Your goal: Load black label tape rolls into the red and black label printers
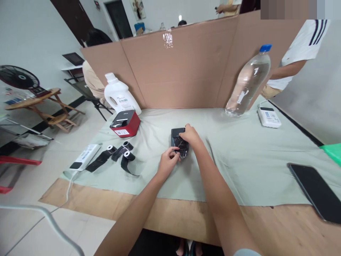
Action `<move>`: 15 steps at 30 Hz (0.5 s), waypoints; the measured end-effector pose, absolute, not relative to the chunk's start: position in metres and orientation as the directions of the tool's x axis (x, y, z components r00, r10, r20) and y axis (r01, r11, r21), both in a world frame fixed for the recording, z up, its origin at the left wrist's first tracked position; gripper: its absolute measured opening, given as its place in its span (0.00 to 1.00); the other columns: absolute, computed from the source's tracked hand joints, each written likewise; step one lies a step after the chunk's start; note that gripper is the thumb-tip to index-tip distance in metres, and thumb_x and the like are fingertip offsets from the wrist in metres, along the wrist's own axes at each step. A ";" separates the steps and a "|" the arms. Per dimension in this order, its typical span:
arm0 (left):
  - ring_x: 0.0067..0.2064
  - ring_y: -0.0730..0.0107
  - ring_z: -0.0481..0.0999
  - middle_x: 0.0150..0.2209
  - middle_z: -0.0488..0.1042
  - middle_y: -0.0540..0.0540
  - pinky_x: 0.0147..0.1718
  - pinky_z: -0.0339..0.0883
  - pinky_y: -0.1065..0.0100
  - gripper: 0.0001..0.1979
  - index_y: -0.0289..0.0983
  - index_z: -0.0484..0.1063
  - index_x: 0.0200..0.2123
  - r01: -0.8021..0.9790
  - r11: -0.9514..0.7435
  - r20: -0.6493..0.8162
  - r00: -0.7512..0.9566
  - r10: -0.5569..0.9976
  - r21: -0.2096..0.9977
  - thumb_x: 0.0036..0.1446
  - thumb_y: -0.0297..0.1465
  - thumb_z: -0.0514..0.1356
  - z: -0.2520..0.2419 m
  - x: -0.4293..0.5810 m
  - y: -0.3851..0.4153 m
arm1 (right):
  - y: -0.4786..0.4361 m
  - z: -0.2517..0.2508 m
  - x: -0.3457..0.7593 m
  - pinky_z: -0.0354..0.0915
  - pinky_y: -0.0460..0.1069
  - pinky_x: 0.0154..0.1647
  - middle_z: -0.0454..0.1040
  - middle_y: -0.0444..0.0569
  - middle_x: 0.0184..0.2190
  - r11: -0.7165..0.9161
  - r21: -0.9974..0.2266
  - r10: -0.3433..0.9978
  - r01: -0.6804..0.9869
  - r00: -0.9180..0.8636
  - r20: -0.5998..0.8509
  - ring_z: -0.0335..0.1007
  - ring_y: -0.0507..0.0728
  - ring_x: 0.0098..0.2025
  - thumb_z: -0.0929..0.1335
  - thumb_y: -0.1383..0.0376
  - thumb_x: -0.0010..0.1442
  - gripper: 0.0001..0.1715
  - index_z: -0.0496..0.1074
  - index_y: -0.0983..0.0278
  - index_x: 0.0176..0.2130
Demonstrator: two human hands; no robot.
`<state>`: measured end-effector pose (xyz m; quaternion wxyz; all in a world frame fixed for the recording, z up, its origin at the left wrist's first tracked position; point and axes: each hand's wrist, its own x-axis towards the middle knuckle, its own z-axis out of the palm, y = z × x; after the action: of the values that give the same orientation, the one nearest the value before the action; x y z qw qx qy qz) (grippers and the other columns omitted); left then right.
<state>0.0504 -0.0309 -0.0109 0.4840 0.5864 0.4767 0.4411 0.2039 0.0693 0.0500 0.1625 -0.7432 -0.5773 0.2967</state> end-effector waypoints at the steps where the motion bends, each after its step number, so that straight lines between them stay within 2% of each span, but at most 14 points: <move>1: 0.26 0.72 0.73 0.22 0.74 0.52 0.31 0.64 0.71 0.10 0.37 0.75 0.43 0.148 -0.090 0.066 0.161 0.985 0.985 0.58 0.33 0.60 -0.012 0.050 -0.031 | 0.066 0.051 0.199 0.66 0.51 0.50 0.72 0.63 0.56 -0.272 -0.579 0.959 0.768 0.163 -0.233 0.72 0.64 0.55 0.70 0.58 0.61 0.32 0.63 0.66 0.60; 4: 0.27 0.70 0.74 0.24 0.75 0.50 0.32 0.64 0.70 0.09 0.38 0.76 0.39 0.197 -0.131 0.095 0.179 0.979 0.972 0.59 0.31 0.58 -0.015 0.050 -0.029 | 0.055 0.051 0.174 0.66 0.60 0.53 0.65 0.69 0.59 -0.266 -0.542 0.962 0.797 0.184 -0.201 0.70 0.72 0.56 0.74 0.49 0.54 0.48 0.58 0.64 0.65; 7: 0.28 0.68 0.74 0.26 0.76 0.48 0.32 0.65 0.68 0.09 0.38 0.77 0.37 0.295 -0.224 0.156 0.236 0.959 0.929 0.60 0.30 0.57 -0.018 0.049 -0.029 | 0.045 0.048 0.148 0.64 0.69 0.54 0.59 0.72 0.61 -0.284 -0.492 0.959 0.823 0.241 -0.150 0.66 0.80 0.58 0.79 0.54 0.44 0.59 0.55 0.62 0.67; 10: 0.38 0.61 0.77 0.35 0.80 0.44 0.41 0.69 0.62 0.10 0.39 0.79 0.40 0.468 -0.409 0.241 0.377 0.894 0.783 0.60 0.30 0.58 -0.016 0.049 -0.035 | 0.038 0.050 0.145 0.66 0.68 0.51 0.60 0.68 0.59 -0.259 -0.490 0.964 0.832 0.258 -0.071 0.68 0.78 0.55 0.78 0.57 0.45 0.55 0.57 0.61 0.66; 12: 0.53 0.54 0.75 0.50 0.79 0.40 0.52 0.67 0.55 0.16 0.41 0.77 0.52 0.542 -0.550 0.266 0.514 0.815 0.636 0.61 0.32 0.59 -0.014 0.049 -0.042 | 0.036 0.053 0.164 0.68 0.64 0.49 0.61 0.65 0.56 -0.253 -0.495 0.963 0.831 0.267 -0.043 0.72 0.74 0.50 0.75 0.53 0.48 0.48 0.60 0.61 0.63; 15: 0.69 0.49 0.60 0.69 0.62 0.41 0.66 0.54 0.46 0.25 0.46 0.66 0.65 0.583 -0.671 0.202 0.666 0.718 0.458 0.66 0.39 0.57 -0.013 0.050 -0.053 | 0.030 0.060 0.222 0.69 0.61 0.47 0.63 0.63 0.54 -0.286 -0.479 0.942 0.830 0.336 0.019 0.75 0.71 0.47 0.72 0.50 0.52 0.42 0.62 0.63 0.59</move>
<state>0.0502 -0.0531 -0.0131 0.1804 0.8948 0.3635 0.1863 0.2218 0.0304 0.0598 0.2072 -0.7905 -0.5603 0.1350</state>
